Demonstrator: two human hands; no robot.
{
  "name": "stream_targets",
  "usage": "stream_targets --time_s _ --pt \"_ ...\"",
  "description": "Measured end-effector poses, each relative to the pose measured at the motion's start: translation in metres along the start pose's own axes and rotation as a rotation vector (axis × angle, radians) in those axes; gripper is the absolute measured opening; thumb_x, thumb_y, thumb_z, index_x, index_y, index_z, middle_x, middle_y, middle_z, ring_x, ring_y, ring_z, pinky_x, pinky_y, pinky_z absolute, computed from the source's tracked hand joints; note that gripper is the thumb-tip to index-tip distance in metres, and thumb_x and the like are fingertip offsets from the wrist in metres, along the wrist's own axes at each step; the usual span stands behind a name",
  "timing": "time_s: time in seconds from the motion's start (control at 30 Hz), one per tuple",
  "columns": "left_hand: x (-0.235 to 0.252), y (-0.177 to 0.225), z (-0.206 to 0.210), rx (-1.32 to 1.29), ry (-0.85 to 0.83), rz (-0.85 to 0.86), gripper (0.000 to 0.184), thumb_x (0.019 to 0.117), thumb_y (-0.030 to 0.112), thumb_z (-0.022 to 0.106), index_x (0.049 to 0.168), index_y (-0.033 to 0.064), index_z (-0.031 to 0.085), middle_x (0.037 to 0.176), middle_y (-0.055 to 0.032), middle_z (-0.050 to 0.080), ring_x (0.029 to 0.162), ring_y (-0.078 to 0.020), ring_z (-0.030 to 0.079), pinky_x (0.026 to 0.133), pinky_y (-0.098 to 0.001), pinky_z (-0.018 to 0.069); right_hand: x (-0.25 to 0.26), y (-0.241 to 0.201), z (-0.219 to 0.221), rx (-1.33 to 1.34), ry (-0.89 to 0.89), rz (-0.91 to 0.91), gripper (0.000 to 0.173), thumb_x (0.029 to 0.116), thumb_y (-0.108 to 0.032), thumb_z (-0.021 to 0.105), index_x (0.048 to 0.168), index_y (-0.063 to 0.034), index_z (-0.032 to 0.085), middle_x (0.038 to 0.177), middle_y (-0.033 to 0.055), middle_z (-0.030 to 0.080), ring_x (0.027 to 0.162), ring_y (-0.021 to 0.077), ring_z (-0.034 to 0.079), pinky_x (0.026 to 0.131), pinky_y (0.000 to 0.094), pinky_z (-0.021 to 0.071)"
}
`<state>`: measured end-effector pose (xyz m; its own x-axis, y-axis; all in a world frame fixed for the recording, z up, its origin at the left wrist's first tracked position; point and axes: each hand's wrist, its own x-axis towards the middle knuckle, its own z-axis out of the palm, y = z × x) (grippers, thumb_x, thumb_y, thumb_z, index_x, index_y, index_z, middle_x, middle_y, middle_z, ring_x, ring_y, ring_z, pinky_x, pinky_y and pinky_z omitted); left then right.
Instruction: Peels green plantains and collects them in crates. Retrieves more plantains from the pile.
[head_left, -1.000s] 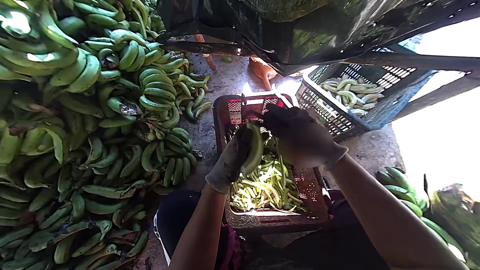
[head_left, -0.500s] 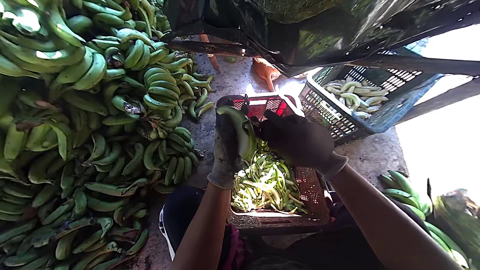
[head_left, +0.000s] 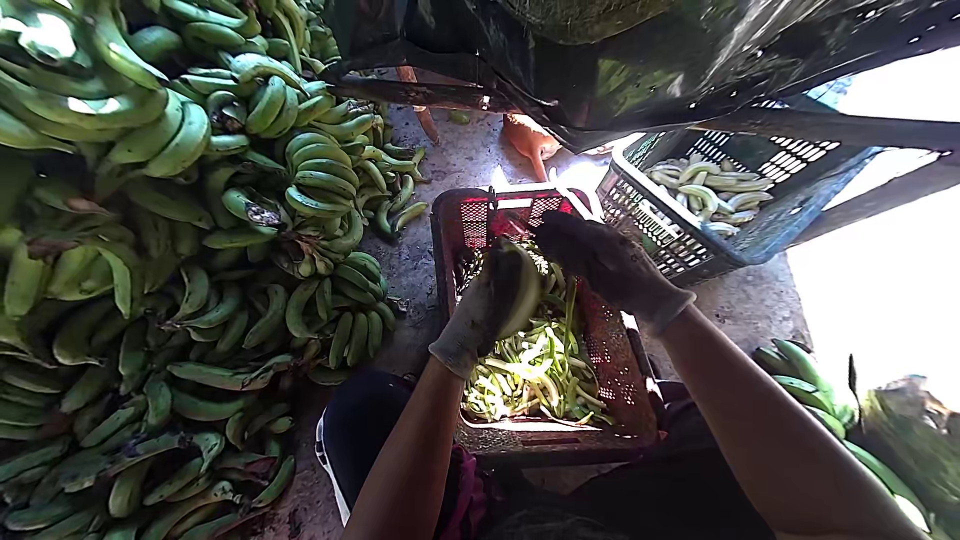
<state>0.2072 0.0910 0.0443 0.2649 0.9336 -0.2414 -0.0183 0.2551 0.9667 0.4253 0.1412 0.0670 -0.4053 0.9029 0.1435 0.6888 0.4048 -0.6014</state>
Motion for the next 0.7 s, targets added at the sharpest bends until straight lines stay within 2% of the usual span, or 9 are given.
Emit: stream_targets --time_s 0.07,0.17,0.27,0.33,0.37,0.5,0.57,0.63,0.7 --pt "0.005 -0.007 -0.009 -0.257 0.122 0.027 0.042 0.105 0.053 0.045 0.135 0.0246 0.055 0.099 -0.004 0.068 0.078 -0.0157 0.067 0.064 -0.0332 0.0587 -0.01 -0.011 0.01 -0.082 0.021 -0.075 0.055 0.1011 -0.043 0.056 0.152 -0.0237 0.051 0.112 0.0111 0.07 0.103 0.0285 0.067 0.091 0.0531 0.0541" --pt "0.011 -0.004 -0.015 -0.533 0.13 0.187 0.038 0.1045 0.053 0.044 0.107 0.0207 0.065 0.082 0.0028 0.064 0.067 -0.0056 0.062 0.056 -0.0225 0.0543 -0.021 -0.015 0.027 -0.204 0.09 -0.287 0.064 0.0941 -0.052 0.058 0.152 -0.0253 0.052 0.104 0.0111 0.07 0.094 0.0278 0.067 0.083 0.0484 0.0557" --pt "0.014 -0.006 -0.025 -0.811 -0.102 0.265 0.045 0.1064 0.053 0.033 0.114 0.02 0.062 0.099 0.0015 0.066 0.084 -0.0071 0.065 0.067 -0.0217 0.0559 -0.025 -0.014 0.03 -0.257 0.154 -0.409 0.059 0.0957 -0.057 0.054 0.148 -0.0292 0.056 0.106 0.0136 0.07 0.094 0.0292 0.069 0.081 0.0486 0.0558" --pt "0.017 -0.011 -0.032 -0.997 -0.165 0.341 0.043 0.109 0.046 0.029 0.123 0.0187 0.059 0.112 0.0006 0.066 0.1 -0.008 0.067 0.082 -0.0228 0.0574 -0.025 -0.016 0.028 -0.305 0.197 -0.448 0.052 0.0966 -0.055 0.055 0.143 -0.0316 0.06 0.105 0.0138 0.07 0.092 0.0298 0.069 0.078 0.0489 0.0554" --pt "0.016 -0.011 -0.033 -1.031 -0.151 0.386 0.041 0.1097 0.043 0.028 0.122 0.0181 0.058 0.112 0.0007 0.066 0.101 -0.0074 0.066 0.084 -0.0228 0.0567 -0.025 -0.018 0.028 -0.322 0.234 -0.464 0.049 0.0968 -0.052 0.056 0.141 -0.0318 0.062 0.102 0.0129 0.07 0.089 0.029 0.069 0.075 0.048 0.0551" --pt "0.012 0.0 -0.021 -1.007 -0.176 0.379 0.044 0.1071 0.051 0.027 0.112 0.0215 0.059 0.104 0.0019 0.064 0.092 -0.0074 0.065 0.075 -0.0231 0.0563 -0.022 -0.022 0.031 -0.319 0.269 -0.389 0.051 0.0991 -0.051 0.051 0.145 -0.0292 0.058 0.106 0.0132 0.07 0.094 0.0296 0.069 0.078 0.0491 0.0552" --pt "0.005 0.002 -0.011 -0.781 -0.067 0.343 0.042 0.1055 0.054 0.034 0.109 0.0229 0.062 0.092 0.0036 0.064 0.079 -0.0059 0.063 0.064 -0.0228 0.0548 -0.022 -0.029 0.026 -0.274 0.172 -0.248 0.059 0.0982 -0.051 0.049 0.152 -0.0268 0.051 0.112 0.0134 0.069 0.097 0.0295 0.068 0.078 0.049 0.0561" --pt "-0.002 -0.001 -0.008 -0.532 0.073 0.325 0.041 0.1057 0.054 0.039 0.113 0.0234 0.064 0.088 0.0042 0.064 0.075 -0.0046 0.063 0.063 -0.0229 0.0548 -0.02 -0.029 0.023 -0.253 0.127 -0.169 0.063 0.0984 -0.053 0.049 0.155 -0.0265 0.047 0.11 0.0118 0.068 0.095 0.0281 0.067 0.075 0.0484 0.0564" --pt "-0.002 -0.004 -0.006 -0.35 0.202 0.257 0.043 0.1057 0.057 0.037 0.115 0.0243 0.063 0.087 0.0045 0.063 0.073 -0.0036 0.061 0.062 -0.0215 0.0532 -0.018 -0.024 0.025 -0.259 0.142 -0.181 0.062 0.0966 -0.051 0.053 0.153 -0.0238 0.05 0.107 0.0143 0.069 0.092 0.0305 0.069 0.073 0.0499 0.0569"
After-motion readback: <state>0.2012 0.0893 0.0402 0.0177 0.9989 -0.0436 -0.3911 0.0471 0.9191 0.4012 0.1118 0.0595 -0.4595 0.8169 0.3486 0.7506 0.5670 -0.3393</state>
